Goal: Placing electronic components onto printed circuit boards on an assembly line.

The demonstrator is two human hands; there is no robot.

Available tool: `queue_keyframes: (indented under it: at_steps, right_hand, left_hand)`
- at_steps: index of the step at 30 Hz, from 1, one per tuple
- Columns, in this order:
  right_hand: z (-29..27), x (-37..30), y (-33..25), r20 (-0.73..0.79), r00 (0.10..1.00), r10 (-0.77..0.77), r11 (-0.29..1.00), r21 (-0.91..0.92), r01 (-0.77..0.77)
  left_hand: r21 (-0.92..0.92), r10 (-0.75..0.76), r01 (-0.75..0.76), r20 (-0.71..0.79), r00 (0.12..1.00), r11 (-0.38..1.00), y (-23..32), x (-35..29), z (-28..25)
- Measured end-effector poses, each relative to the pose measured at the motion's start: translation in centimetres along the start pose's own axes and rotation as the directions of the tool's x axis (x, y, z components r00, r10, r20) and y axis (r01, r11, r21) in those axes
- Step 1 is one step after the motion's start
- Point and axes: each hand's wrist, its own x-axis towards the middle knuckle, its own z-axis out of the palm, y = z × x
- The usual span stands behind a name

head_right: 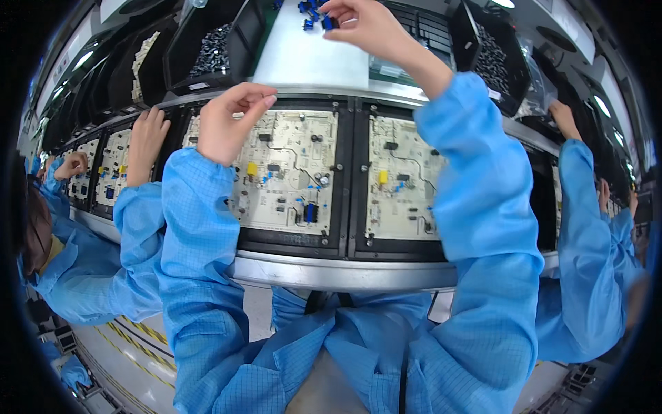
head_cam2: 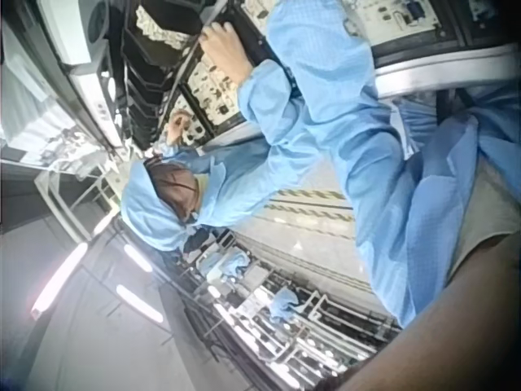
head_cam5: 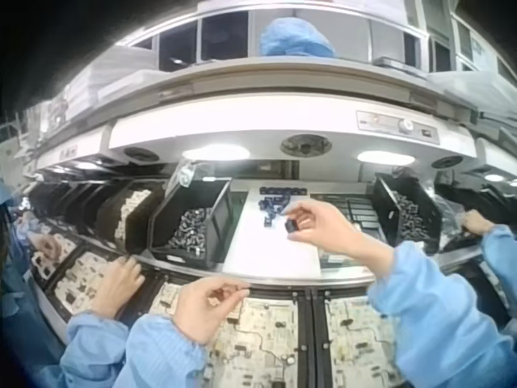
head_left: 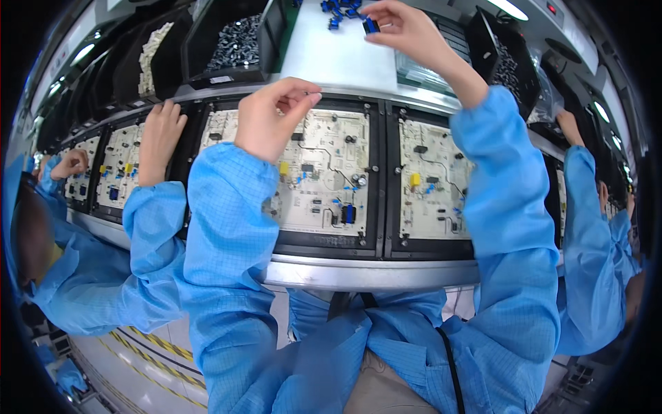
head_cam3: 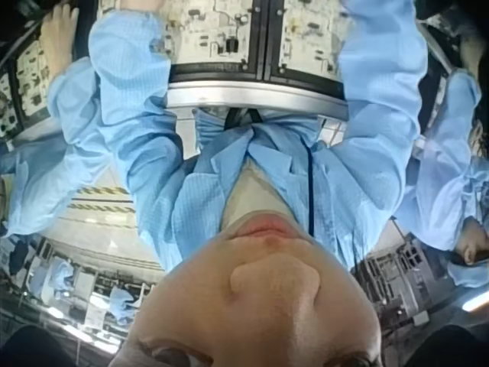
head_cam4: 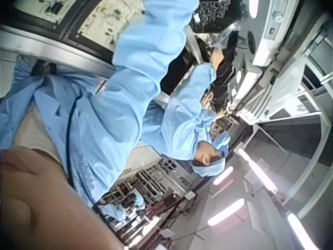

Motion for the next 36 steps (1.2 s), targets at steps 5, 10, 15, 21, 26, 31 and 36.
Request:
queue_keyframes:
  at_steps: [5, 10, 15, 21, 26, 31, 36]
  right_hand:
    - [-5.4, -10.2, -8.1, 0.305, 0.95, -0.064, 0.996, -0.041, 0.08]
    - [-7.8, -15.6, -11.4, 0.268, 0.96, 0.075, 0.997, -0.053, -0.063]
    - [-9.3, -17.8, -12.6, 0.246, 0.964, 0.097, 0.991, -0.114, -0.071]
    - [-12.1, -22.4, -12.5, 0.191, 0.869, 0.456, 0.861, -0.342, -0.377]
    - [-11.6, -25.6, -11.7, 0.205, 0.739, 0.642, 0.743, -0.407, -0.532]
    - [-10.6, -26.5, -10.6, 0.184, 0.792, 0.582, 0.751, -0.495, -0.437]
    - [-10.5, -26.3, -10.4, 0.183, 0.793, 0.581, 0.751, -0.496, -0.436]
  left_hand:
    - [-0.032, 0.011, -0.009, 0.073, 0.997, 0.999, -0.1, -0.3, 0.7]
    - [-0.034, 0.015, -0.01, 0.161, 0.987, 0.999, -0.2, -0.2, 1.8]
    - [-0.129, -0.005, 0.026, 0.163, 0.987, 0.991, -1.8, 0.0, 2.7]
    - [-0.283, -0.017, 0.082, 0.223, 0.975, 0.956, -1.9, 0.5, 1.7]
    - [-0.228, -0.034, 0.086, 0.222, 0.975, 0.97, -1.2, 0.4, 1.9]
    - [-0.198, -0.042, 0.085, 0.214, 0.976, 0.976, -1.2, 0.2, 2.3]
    - [-0.197, -0.003, 0.048, 0.225, 0.974, 0.979, -1.5, 0.2, 2.4]
